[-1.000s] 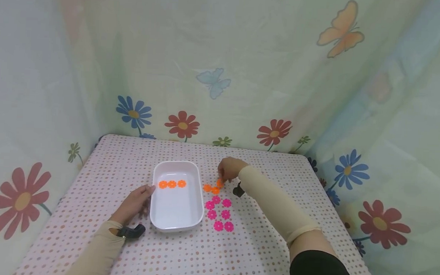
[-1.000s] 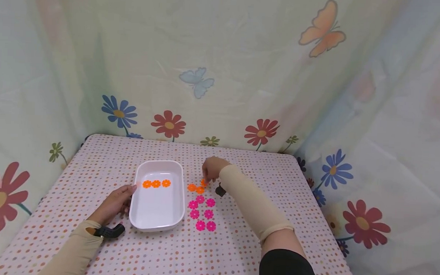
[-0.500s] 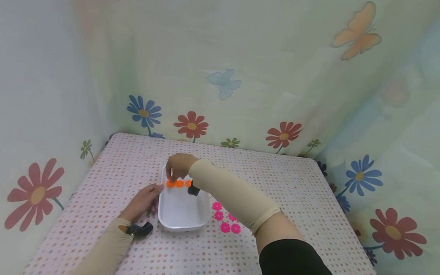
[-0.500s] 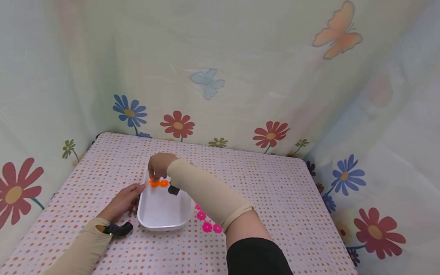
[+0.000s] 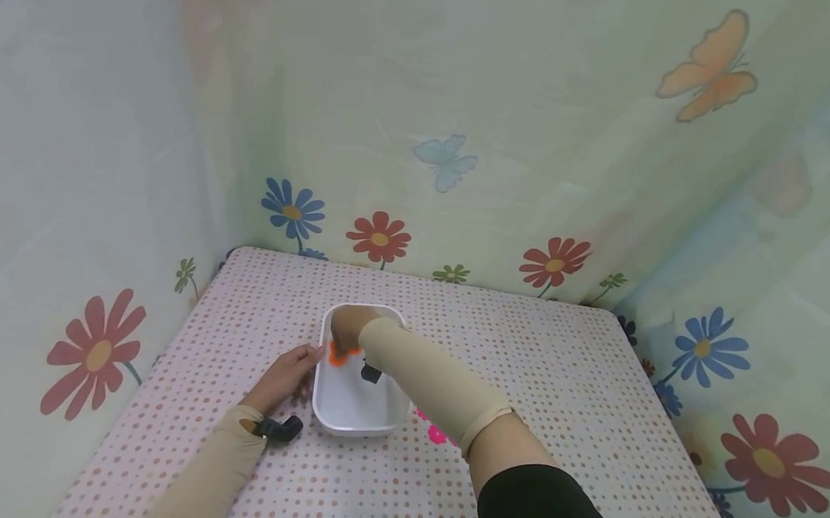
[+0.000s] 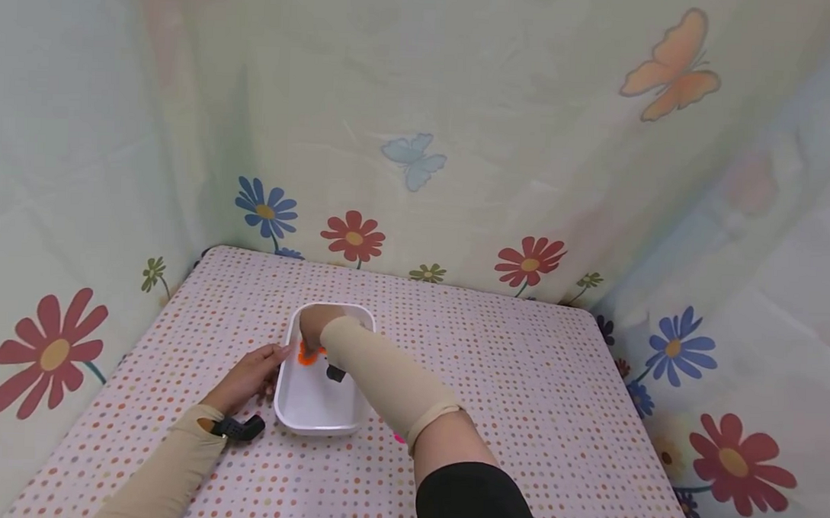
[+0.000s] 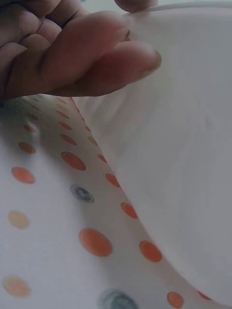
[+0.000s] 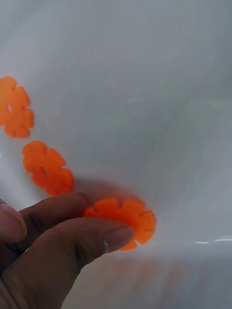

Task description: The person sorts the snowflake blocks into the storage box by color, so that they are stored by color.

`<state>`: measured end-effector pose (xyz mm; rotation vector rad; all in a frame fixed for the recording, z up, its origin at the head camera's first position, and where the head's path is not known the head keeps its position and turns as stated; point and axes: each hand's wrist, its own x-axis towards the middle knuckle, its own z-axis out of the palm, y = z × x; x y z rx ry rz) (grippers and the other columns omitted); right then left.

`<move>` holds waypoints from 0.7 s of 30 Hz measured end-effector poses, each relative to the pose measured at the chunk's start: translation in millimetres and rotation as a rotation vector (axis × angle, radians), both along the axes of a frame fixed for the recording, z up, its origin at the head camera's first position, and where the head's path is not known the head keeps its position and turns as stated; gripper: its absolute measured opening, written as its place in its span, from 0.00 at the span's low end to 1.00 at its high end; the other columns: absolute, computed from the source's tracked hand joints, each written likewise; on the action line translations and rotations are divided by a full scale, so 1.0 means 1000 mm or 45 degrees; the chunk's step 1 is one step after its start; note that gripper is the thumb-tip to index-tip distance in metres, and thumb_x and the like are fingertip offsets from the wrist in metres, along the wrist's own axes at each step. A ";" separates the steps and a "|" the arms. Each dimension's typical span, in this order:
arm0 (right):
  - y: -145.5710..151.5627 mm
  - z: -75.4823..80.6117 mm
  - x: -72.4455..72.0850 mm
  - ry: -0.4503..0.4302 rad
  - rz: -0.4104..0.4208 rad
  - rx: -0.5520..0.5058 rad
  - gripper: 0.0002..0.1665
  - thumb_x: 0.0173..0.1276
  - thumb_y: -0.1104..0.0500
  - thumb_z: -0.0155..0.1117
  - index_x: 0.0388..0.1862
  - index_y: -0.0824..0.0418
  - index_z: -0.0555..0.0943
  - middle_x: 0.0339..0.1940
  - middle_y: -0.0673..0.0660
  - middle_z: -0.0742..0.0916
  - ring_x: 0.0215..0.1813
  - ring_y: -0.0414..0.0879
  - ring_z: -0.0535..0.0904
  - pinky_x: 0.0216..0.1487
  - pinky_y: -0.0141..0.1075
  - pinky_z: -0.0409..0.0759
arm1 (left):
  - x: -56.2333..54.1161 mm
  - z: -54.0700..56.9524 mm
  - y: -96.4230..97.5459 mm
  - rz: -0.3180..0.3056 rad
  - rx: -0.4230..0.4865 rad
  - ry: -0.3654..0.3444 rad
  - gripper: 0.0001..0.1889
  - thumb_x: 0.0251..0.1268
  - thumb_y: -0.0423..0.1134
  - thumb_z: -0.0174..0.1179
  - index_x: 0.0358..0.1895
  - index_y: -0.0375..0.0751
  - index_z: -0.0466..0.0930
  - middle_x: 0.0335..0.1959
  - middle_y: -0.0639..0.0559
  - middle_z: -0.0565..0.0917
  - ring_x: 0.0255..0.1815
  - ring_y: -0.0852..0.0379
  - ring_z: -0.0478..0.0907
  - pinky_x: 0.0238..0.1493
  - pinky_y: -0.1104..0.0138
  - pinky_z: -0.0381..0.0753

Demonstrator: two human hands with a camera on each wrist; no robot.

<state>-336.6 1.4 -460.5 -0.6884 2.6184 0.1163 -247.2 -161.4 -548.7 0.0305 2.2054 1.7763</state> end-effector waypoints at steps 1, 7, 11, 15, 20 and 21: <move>0.000 0.000 0.001 0.017 0.006 0.006 0.12 0.64 0.52 0.77 0.24 0.48 0.84 0.24 0.44 0.87 0.30 0.41 0.79 0.36 0.34 0.78 | -0.001 0.000 0.000 -0.004 0.003 0.007 0.28 0.76 0.65 0.54 0.54 0.41 0.80 0.26 0.51 0.78 0.23 0.55 0.74 0.22 0.68 0.73; 0.001 0.004 0.012 0.065 0.001 -0.008 0.10 0.60 0.50 0.80 0.28 0.48 0.84 0.23 0.43 0.84 0.31 0.40 0.78 0.38 0.34 0.78 | -0.002 -0.001 0.000 -0.010 0.008 0.027 0.26 0.79 0.63 0.53 0.53 0.41 0.80 0.25 0.50 0.78 0.23 0.55 0.74 0.22 0.67 0.73; 0.013 0.017 0.010 -0.003 -0.059 -0.075 0.11 0.63 0.47 0.80 0.33 0.47 0.85 0.27 0.43 0.84 0.33 0.40 0.77 0.42 0.35 0.79 | -0.001 0.000 0.005 0.010 -0.014 0.012 0.27 0.77 0.65 0.54 0.49 0.41 0.79 0.27 0.50 0.77 0.24 0.54 0.74 0.22 0.67 0.73; 0.049 0.043 -0.004 -0.032 -0.124 -0.195 0.11 0.63 0.46 0.80 0.31 0.47 0.86 0.31 0.44 0.87 0.37 0.43 0.79 0.43 0.35 0.80 | 0.000 0.003 0.007 0.007 -0.052 0.012 0.27 0.77 0.66 0.53 0.49 0.42 0.78 0.28 0.50 0.77 0.25 0.54 0.75 0.25 0.66 0.75; 0.115 0.060 -0.012 0.022 -0.212 -0.207 0.08 0.64 0.50 0.79 0.32 0.49 0.86 0.33 0.46 0.88 0.40 0.44 0.81 0.46 0.38 0.82 | 0.001 0.006 0.002 0.001 -0.090 0.016 0.26 0.79 0.63 0.51 0.51 0.42 0.78 0.27 0.49 0.78 0.25 0.54 0.75 0.26 0.66 0.75; 0.125 0.056 -0.013 0.019 -0.233 -0.185 0.08 0.64 0.51 0.79 0.32 0.48 0.87 0.33 0.46 0.88 0.40 0.44 0.81 0.47 0.39 0.82 | 0.001 0.006 0.000 0.006 -0.097 0.015 0.26 0.79 0.63 0.51 0.51 0.41 0.78 0.27 0.49 0.78 0.25 0.54 0.75 0.26 0.66 0.75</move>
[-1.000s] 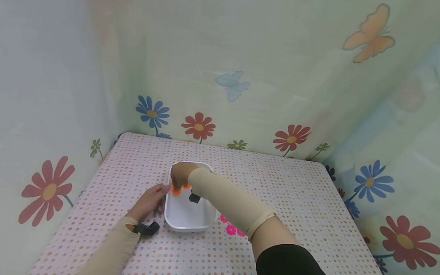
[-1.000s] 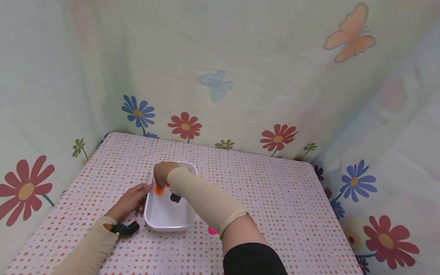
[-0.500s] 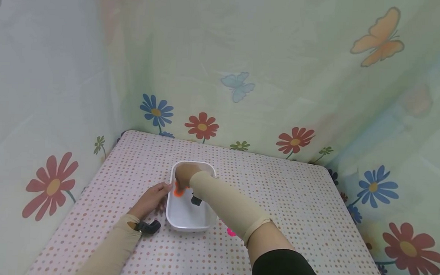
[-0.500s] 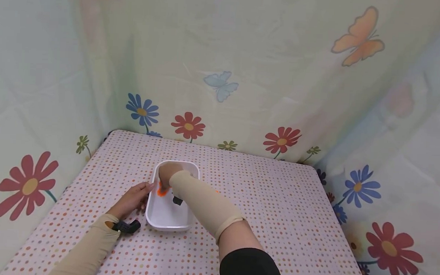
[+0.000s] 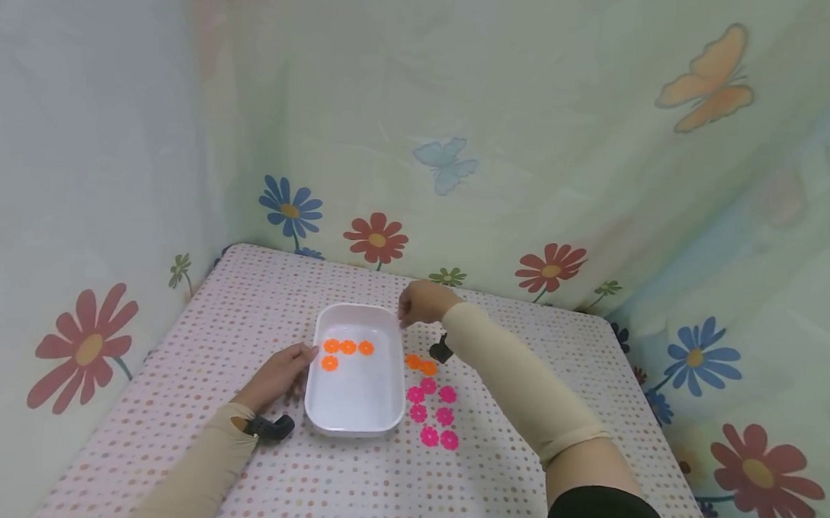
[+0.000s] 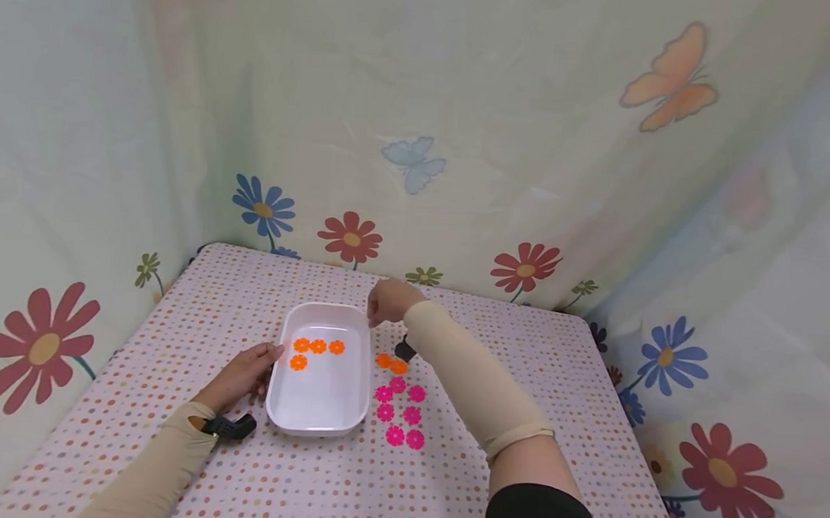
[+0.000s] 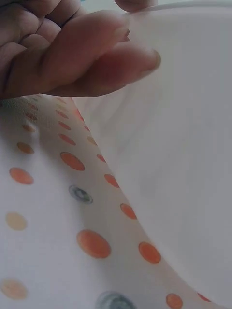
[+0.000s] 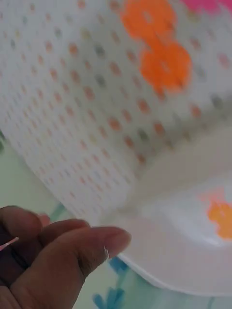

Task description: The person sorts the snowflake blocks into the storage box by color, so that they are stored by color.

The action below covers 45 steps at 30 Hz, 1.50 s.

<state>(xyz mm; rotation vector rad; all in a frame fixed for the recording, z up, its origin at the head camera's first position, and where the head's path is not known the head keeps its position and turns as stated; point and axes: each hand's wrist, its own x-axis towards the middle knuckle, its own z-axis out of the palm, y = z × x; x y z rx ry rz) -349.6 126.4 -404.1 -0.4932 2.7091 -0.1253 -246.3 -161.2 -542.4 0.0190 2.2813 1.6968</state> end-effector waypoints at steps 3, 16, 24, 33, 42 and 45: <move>0.021 -0.018 0.000 -0.074 -0.075 0.034 0.07 0.64 0.51 0.80 0.34 0.46 0.87 0.35 0.45 0.88 0.41 0.43 0.82 0.49 0.41 0.83 | 0.002 0.001 -0.006 0.019 -0.017 -0.010 0.27 0.79 0.64 0.50 0.52 0.41 0.78 0.28 0.50 0.78 0.25 0.54 0.75 0.25 0.66 0.75; 0.033 -0.072 0.014 -0.136 -0.175 0.050 0.15 0.54 0.51 0.87 0.32 0.45 0.85 0.35 0.44 0.87 0.40 0.43 0.82 0.48 0.41 0.84 | -0.001 -0.004 -0.001 0.003 0.018 -0.001 0.29 0.77 0.67 0.52 0.48 0.41 0.76 0.27 0.50 0.77 0.25 0.54 0.73 0.25 0.66 0.73; 0.027 -0.051 0.006 -0.136 -0.135 0.030 0.11 0.59 0.57 0.83 0.30 0.48 0.85 0.32 0.45 0.88 0.36 0.43 0.83 0.42 0.38 0.84 | -0.001 -0.001 0.002 0.007 0.020 -0.020 0.26 0.79 0.64 0.50 0.48 0.41 0.76 0.26 0.51 0.76 0.24 0.54 0.73 0.22 0.67 0.73; -0.045 0.024 0.000 -0.022 0.035 0.028 0.04 0.66 0.54 0.79 0.39 0.48 0.91 0.42 0.46 0.90 0.47 0.45 0.83 0.59 0.44 0.83 | -0.003 -0.005 -0.001 -0.006 0.050 0.002 0.25 0.78 0.64 0.52 0.46 0.42 0.76 0.27 0.50 0.77 0.24 0.54 0.74 0.23 0.67 0.74; -0.104 -0.022 0.013 -0.202 0.138 0.005 0.03 0.70 0.57 0.74 0.35 0.52 0.90 0.30 0.49 0.90 0.34 0.43 0.81 0.41 0.33 0.80 | -0.007 -0.009 0.001 -0.031 0.107 0.004 0.24 0.79 0.61 0.54 0.40 0.41 0.74 0.25 0.51 0.76 0.23 0.55 0.73 0.22 0.67 0.72; -0.107 -0.037 0.020 -0.179 0.166 0.079 0.03 0.70 0.59 0.72 0.34 0.52 0.89 0.27 0.48 0.87 0.34 0.43 0.78 0.40 0.33 0.77 | -0.006 -0.008 0.000 -0.023 0.101 0.010 0.23 0.79 0.61 0.53 0.42 0.41 0.75 0.26 0.50 0.77 0.23 0.55 0.73 0.23 0.67 0.73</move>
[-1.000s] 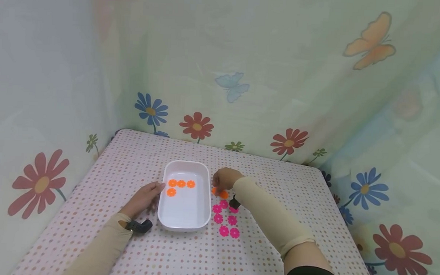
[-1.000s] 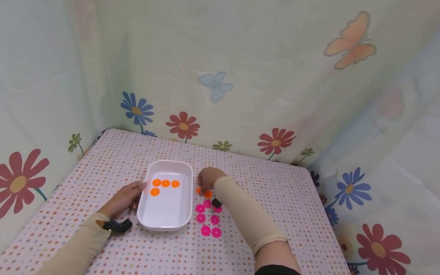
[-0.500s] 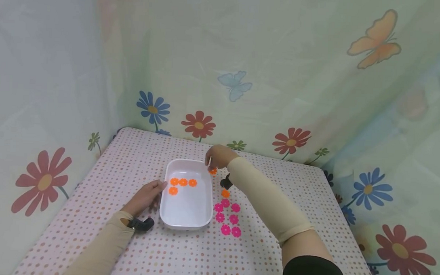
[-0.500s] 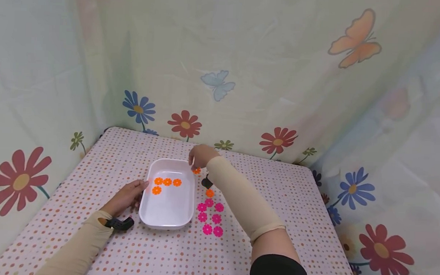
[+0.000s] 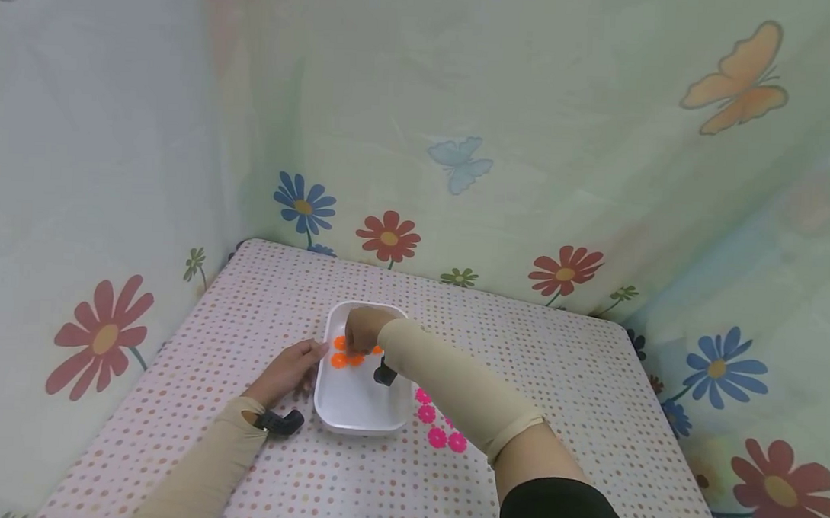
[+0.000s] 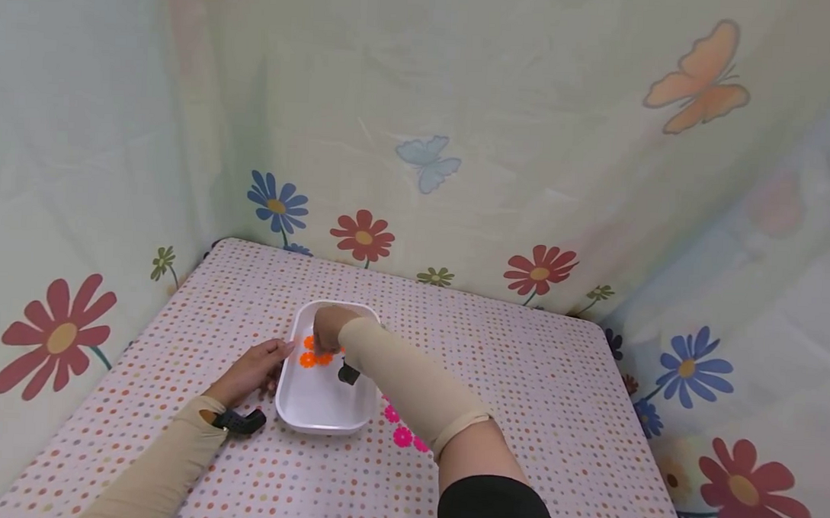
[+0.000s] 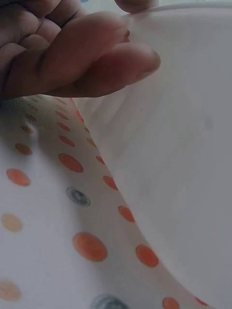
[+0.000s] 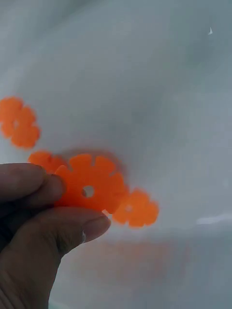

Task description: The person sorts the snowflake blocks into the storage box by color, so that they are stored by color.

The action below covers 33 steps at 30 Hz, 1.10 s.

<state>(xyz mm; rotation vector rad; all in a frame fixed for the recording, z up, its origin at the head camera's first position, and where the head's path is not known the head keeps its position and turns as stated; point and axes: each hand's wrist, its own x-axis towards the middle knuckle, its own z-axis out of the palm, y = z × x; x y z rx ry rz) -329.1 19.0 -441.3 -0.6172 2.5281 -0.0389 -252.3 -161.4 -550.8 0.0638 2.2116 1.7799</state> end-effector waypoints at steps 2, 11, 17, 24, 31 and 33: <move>0.000 -0.006 0.002 0.011 -0.014 0.002 0.04 0.70 0.58 0.71 0.34 0.51 0.89 0.28 0.48 0.86 0.35 0.44 0.77 0.41 0.34 0.77 | 0.000 0.001 -0.001 -0.001 -0.008 0.010 0.24 0.79 0.61 0.53 0.43 0.40 0.76 0.26 0.51 0.77 0.23 0.55 0.73 0.24 0.67 0.73; 0.009 -0.018 0.002 0.029 -0.085 -0.108 0.04 0.71 0.57 0.73 0.34 0.51 0.88 0.32 0.46 0.87 0.39 0.43 0.79 0.47 0.34 0.79 | 0.000 0.004 0.000 -0.014 -0.025 0.021 0.25 0.79 0.62 0.53 0.43 0.40 0.76 0.27 0.51 0.78 0.25 0.56 0.74 0.26 0.67 0.74; 0.019 -0.006 -0.001 0.022 -0.083 -0.191 0.07 0.68 0.54 0.76 0.31 0.49 0.86 0.30 0.46 0.86 0.37 0.42 0.79 0.43 0.31 0.79 | 0.002 0.005 -0.001 -0.010 -0.033 0.009 0.23 0.81 0.60 0.51 0.44 0.41 0.76 0.26 0.50 0.78 0.24 0.55 0.74 0.24 0.67 0.73; 0.096 0.040 -0.019 0.144 -0.220 -0.224 0.05 0.68 0.55 0.77 0.34 0.49 0.86 0.38 0.51 0.90 0.42 0.47 0.82 0.48 0.39 0.84 | 0.003 0.011 0.002 0.004 -0.082 0.011 0.25 0.80 0.62 0.51 0.47 0.41 0.76 0.27 0.51 0.77 0.25 0.55 0.74 0.27 0.67 0.75; 0.169 -0.005 -0.015 -0.011 -0.338 0.004 0.11 0.60 0.49 0.82 0.37 0.45 0.86 0.40 0.45 0.88 0.45 0.43 0.82 0.56 0.45 0.82 | 0.003 0.010 0.000 0.026 -0.114 -0.016 0.25 0.80 0.62 0.51 0.52 0.42 0.78 0.27 0.51 0.77 0.24 0.54 0.74 0.27 0.67 0.75; 0.176 -0.019 -0.010 -0.054 -0.366 -0.026 0.14 0.58 0.49 0.83 0.38 0.44 0.86 0.40 0.45 0.88 0.44 0.43 0.83 0.55 0.44 0.81 | 0.003 0.010 0.000 0.019 -0.117 -0.021 0.26 0.79 0.64 0.51 0.51 0.42 0.77 0.27 0.51 0.78 0.25 0.54 0.74 0.27 0.66 0.75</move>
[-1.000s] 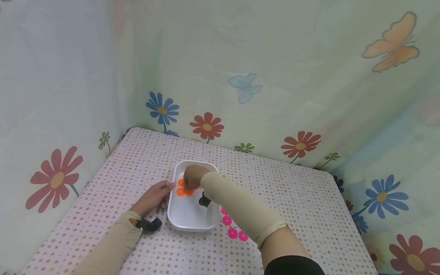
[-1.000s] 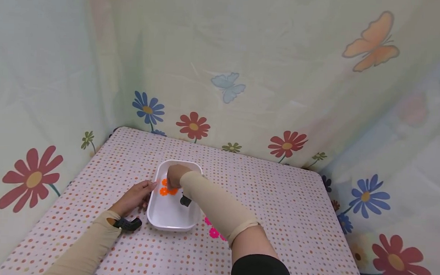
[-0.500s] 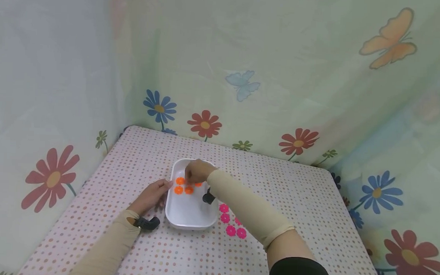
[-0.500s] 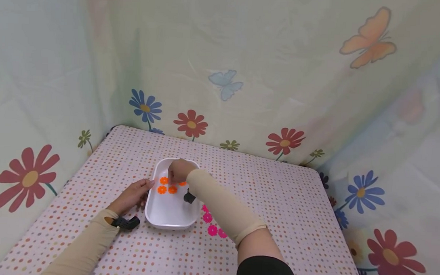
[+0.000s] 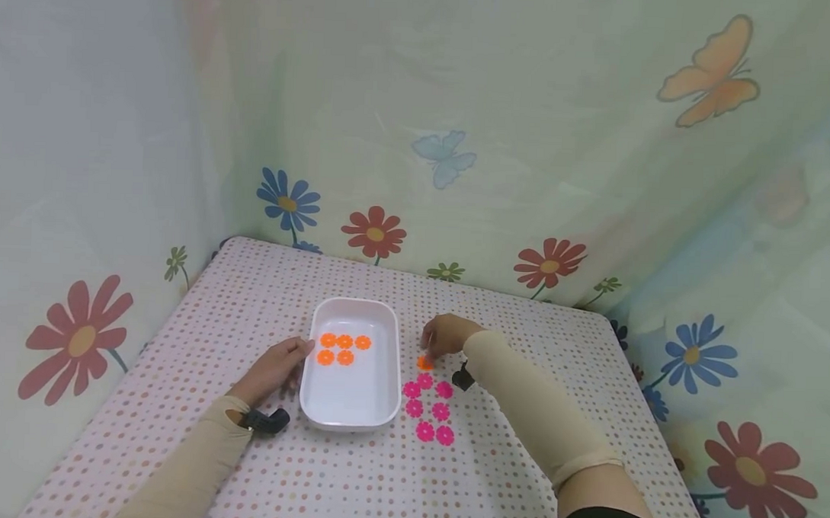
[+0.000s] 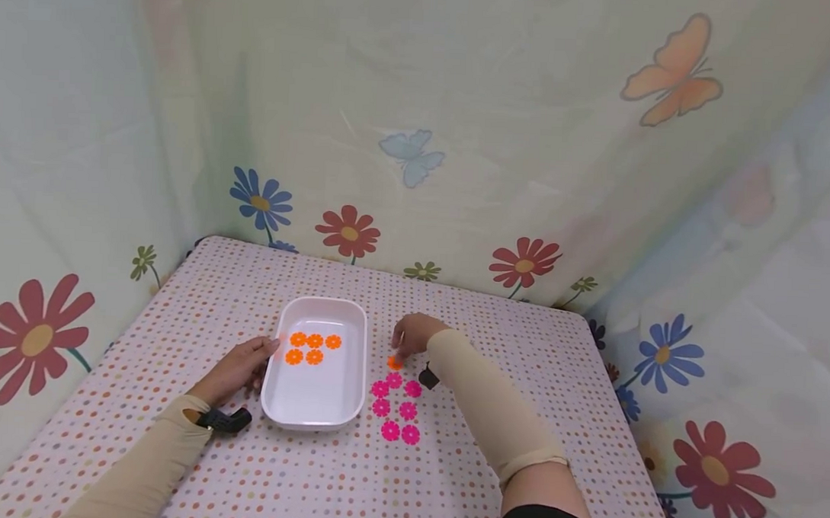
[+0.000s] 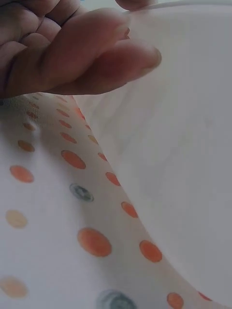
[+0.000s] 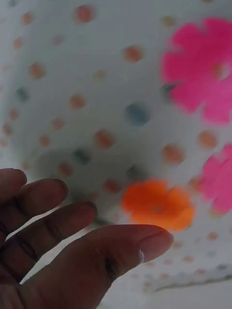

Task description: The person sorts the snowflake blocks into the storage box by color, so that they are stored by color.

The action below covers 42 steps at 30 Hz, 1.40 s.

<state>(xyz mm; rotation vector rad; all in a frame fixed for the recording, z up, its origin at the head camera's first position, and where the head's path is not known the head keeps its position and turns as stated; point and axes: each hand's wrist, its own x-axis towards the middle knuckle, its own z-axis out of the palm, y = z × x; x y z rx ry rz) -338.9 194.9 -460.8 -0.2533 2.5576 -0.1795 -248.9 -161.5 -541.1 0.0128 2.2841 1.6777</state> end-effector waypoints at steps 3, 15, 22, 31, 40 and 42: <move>0.001 -0.014 0.007 0.007 -0.038 -0.049 0.14 0.56 0.51 0.85 0.36 0.45 0.85 0.38 0.46 0.87 0.42 0.43 0.82 0.53 0.43 0.82 | 0.001 0.000 -0.001 -0.009 -0.001 -0.001 0.27 0.79 0.66 0.50 0.49 0.42 0.76 0.27 0.51 0.78 0.25 0.54 0.74 0.27 0.66 0.75; -0.013 0.014 0.009 0.097 0.018 -0.066 0.11 0.59 0.56 0.83 0.33 0.48 0.85 0.35 0.46 0.87 0.38 0.43 0.82 0.44 0.38 0.82 | 0.003 0.004 -0.002 -0.017 0.034 0.012 0.27 0.80 0.64 0.49 0.50 0.39 0.76 0.27 0.52 0.77 0.24 0.56 0.73 0.25 0.67 0.75; -0.077 0.073 -0.003 0.203 0.208 -0.144 0.06 0.65 0.53 0.79 0.38 0.46 0.89 0.40 0.46 0.89 0.44 0.44 0.83 0.45 0.38 0.84 | 0.002 -0.001 -0.005 0.006 0.039 -0.003 0.28 0.79 0.66 0.50 0.49 0.40 0.76 0.27 0.51 0.78 0.24 0.55 0.74 0.24 0.67 0.75; -0.134 0.029 0.000 0.162 0.424 0.121 0.10 0.60 0.50 0.83 0.28 0.46 0.86 0.31 0.43 0.86 0.38 0.42 0.79 0.41 0.35 0.79 | -0.002 -0.009 0.004 -0.008 0.083 0.012 0.27 0.77 0.65 0.53 0.50 0.41 0.78 0.28 0.51 0.79 0.24 0.55 0.75 0.25 0.66 0.76; -0.142 0.004 0.007 0.193 0.316 0.193 0.14 0.58 0.51 0.84 0.27 0.47 0.83 0.30 0.45 0.85 0.39 0.45 0.78 0.45 0.37 0.77 | -0.001 -0.009 0.000 -0.038 0.099 0.031 0.26 0.78 0.64 0.53 0.48 0.41 0.77 0.26 0.50 0.79 0.23 0.55 0.75 0.24 0.66 0.76; -0.147 0.005 0.008 0.224 0.339 0.200 0.14 0.59 0.52 0.83 0.27 0.48 0.82 0.30 0.45 0.85 0.39 0.45 0.79 0.47 0.38 0.78 | -0.001 -0.007 -0.003 -0.024 0.093 0.043 0.26 0.78 0.64 0.53 0.47 0.41 0.77 0.25 0.50 0.78 0.22 0.55 0.74 0.23 0.66 0.75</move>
